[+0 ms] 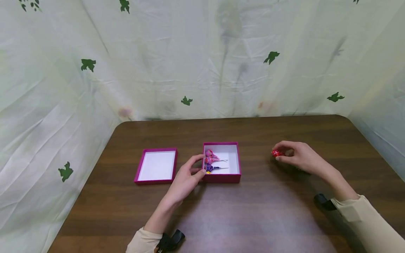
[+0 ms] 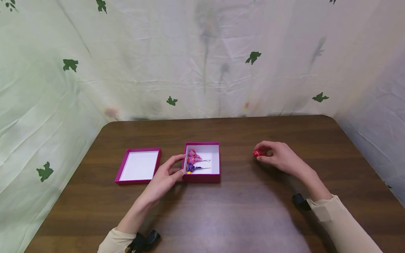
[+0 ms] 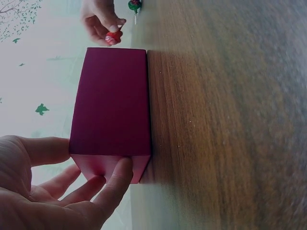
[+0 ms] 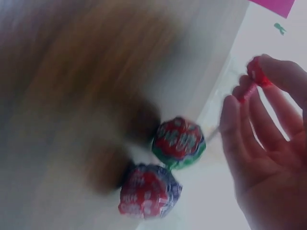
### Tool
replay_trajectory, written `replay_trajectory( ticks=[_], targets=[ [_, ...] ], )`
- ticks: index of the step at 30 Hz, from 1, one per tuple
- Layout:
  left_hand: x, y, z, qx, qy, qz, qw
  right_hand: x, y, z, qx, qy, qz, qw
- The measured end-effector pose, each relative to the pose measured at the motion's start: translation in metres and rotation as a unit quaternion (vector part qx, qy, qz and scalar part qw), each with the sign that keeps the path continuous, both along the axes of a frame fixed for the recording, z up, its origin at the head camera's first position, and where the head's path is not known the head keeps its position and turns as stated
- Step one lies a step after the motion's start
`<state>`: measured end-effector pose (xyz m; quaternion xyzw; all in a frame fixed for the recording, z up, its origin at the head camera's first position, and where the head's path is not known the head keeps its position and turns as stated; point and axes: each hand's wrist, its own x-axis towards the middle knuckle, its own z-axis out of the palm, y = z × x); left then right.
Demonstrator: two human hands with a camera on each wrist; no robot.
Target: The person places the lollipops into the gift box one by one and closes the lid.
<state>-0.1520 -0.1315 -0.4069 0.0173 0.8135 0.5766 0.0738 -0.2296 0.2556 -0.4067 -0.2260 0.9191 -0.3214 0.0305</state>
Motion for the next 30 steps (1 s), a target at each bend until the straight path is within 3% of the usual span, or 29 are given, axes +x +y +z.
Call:
replay_trajectory(
  ticks=[12,21,30],
  targets=[
    [-0.001,0.000,-0.001,0.001,0.001,0.000,1.0000,0.006,-0.016,0.003,-0.052,0.077,0.000,0.9957],
    [-0.001,-0.001,-0.001,0.001,0.003,-0.001,1.0000,0.012,-0.034,0.007,-0.109,0.056,0.000,0.9925],
    [-0.001,0.000,0.000,-0.005,-0.001,0.000,1.0000,0.036,-0.068,0.045,-0.140,0.048,0.010,0.9889]
  ],
)
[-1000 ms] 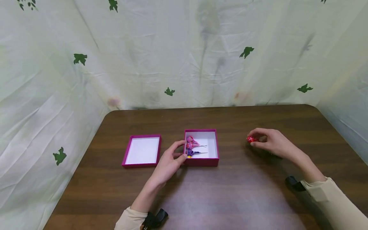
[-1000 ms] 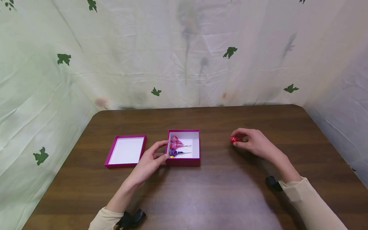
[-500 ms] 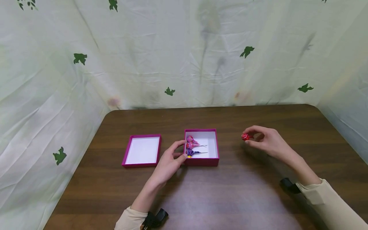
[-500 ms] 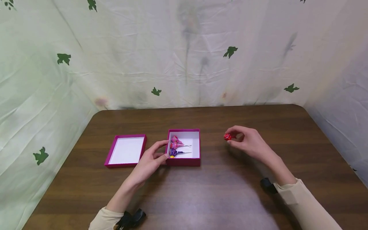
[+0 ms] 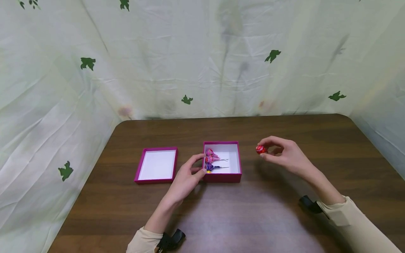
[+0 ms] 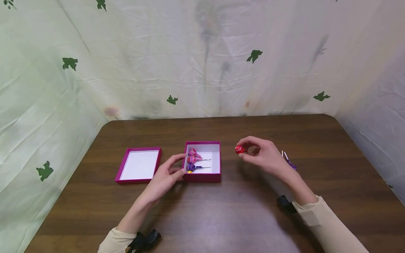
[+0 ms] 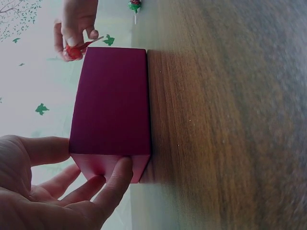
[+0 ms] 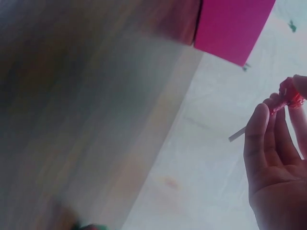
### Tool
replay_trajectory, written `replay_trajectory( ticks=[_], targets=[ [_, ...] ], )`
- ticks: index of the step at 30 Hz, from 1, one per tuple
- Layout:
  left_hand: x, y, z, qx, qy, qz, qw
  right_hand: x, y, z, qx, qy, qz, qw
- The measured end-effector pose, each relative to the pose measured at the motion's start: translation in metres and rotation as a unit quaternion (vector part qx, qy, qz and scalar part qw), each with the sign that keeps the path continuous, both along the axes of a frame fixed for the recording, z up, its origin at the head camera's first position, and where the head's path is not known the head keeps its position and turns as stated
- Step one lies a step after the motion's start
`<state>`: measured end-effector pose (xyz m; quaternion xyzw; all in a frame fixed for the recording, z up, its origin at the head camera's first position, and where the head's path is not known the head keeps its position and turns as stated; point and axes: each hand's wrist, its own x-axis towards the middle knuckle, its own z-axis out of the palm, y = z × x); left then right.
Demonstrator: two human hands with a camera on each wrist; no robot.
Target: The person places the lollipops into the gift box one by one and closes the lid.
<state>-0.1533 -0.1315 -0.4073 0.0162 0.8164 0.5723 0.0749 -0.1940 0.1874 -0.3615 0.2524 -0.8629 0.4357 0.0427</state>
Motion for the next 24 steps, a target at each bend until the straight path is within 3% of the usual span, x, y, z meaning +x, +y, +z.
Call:
replay_trajectory(
  ticks=[5,24],
  targets=[
    [-0.001,0.000,0.000,-0.006,0.003,0.001,1.0000,0.007,-0.011,0.011,-0.022,-0.011,0.008,0.9997],
    [-0.001,-0.001,-0.002,0.016,0.020,-0.004,0.9997,0.006,-0.050,0.020,-0.077,-0.042,0.057,0.9945]
  ],
)
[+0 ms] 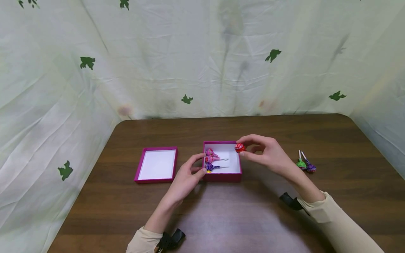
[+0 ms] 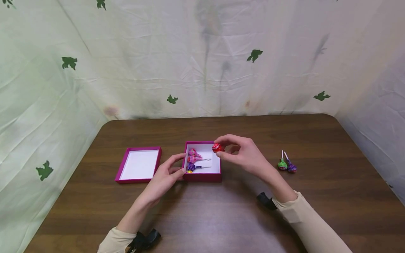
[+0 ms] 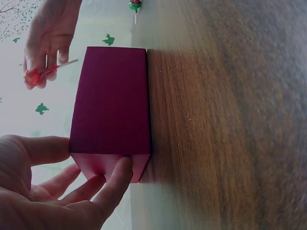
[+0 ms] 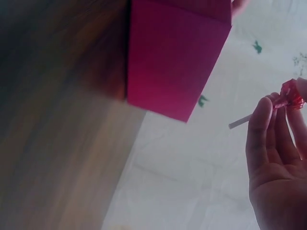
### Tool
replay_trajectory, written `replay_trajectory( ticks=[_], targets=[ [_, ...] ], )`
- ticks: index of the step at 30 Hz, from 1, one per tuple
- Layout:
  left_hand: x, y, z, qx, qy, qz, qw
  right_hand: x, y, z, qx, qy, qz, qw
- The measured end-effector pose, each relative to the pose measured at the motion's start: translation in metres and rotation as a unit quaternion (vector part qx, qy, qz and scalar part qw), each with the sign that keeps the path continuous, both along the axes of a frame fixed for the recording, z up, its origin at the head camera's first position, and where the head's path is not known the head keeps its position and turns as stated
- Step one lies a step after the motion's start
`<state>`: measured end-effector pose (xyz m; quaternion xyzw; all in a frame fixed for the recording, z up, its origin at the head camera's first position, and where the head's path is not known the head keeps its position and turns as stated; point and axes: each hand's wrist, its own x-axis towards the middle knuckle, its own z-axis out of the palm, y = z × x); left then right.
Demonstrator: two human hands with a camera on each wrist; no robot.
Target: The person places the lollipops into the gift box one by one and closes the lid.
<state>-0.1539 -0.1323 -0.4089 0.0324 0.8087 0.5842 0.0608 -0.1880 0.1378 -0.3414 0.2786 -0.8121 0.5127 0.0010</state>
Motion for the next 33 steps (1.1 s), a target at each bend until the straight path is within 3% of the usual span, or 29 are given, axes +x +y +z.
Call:
replay_trajectory(
  ticks=[10,17,33],
  targets=[
    [-0.001,0.001,0.000,-0.012,-0.012,0.006,0.9998,-0.005,-0.024,0.003,-0.007,0.011,0.058,0.9982],
    [-0.001,0.001,0.000,-0.013,-0.012,0.003,0.9998,-0.035,-0.031,-0.034,0.016,0.017,0.069,0.9973],
    [0.000,0.001,0.002,-0.009,-0.007,-0.002,0.9999,-0.051,-0.048,-0.055,0.095,0.034,0.053,0.9935]
  ],
)
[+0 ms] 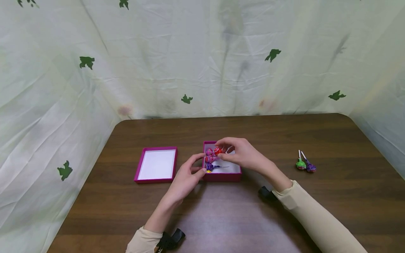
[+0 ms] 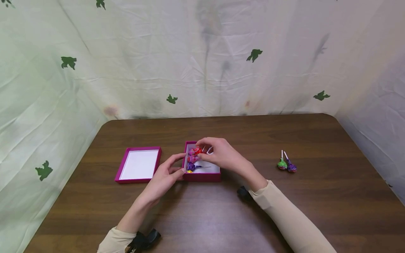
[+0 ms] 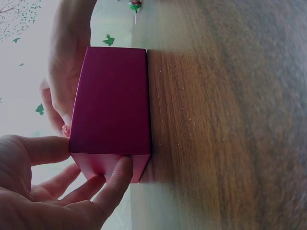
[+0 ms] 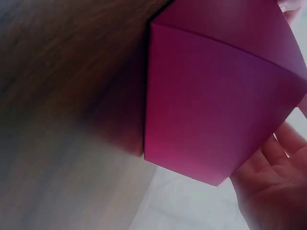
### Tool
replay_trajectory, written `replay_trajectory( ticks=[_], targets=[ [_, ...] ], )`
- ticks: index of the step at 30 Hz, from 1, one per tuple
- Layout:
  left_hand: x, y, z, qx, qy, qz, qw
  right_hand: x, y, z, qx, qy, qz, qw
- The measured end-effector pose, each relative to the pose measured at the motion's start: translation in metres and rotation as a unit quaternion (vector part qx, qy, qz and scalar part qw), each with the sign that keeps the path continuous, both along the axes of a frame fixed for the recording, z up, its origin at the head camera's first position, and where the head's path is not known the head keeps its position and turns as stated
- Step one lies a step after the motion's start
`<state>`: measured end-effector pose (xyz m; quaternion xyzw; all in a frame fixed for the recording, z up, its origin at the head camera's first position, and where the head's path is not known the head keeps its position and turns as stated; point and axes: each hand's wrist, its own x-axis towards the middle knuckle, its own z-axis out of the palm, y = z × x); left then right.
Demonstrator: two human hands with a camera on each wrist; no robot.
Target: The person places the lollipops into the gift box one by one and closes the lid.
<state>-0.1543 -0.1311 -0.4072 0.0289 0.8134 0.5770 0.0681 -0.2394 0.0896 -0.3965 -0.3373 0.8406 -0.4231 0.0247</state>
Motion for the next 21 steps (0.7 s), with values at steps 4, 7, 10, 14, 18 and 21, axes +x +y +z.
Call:
replay_trajectory(
  ticks=[4,7,10,14,18,21],
  targets=[
    [0.000,0.000,0.000,0.002,-0.002,-0.001,1.0000,-0.003,-0.002,-0.002,0.020,0.007,0.004,0.9998],
    [0.000,-0.001,0.000,0.007,-0.004,-0.004,1.0000,-0.006,-0.004,-0.002,0.040,0.017,0.010,0.9990],
    [-0.001,-0.002,-0.001,0.010,-0.008,-0.004,0.9999,-0.010,-0.007,-0.001,0.064,0.020,0.011,0.9977],
    [-0.001,-0.002,-0.001,0.011,-0.007,-0.004,0.9999,-0.014,-0.010,0.000,0.103,0.015,0.007,0.9945],
    [-0.001,-0.002,-0.001,0.010,-0.001,-0.007,0.9999,-0.016,-0.012,0.001,0.143,0.028,0.008,0.9893],
    [-0.001,-0.002,-0.001,0.010,-0.005,-0.007,0.9999,-0.017,-0.014,0.000,0.166,0.045,0.006,0.9850]
  ],
)
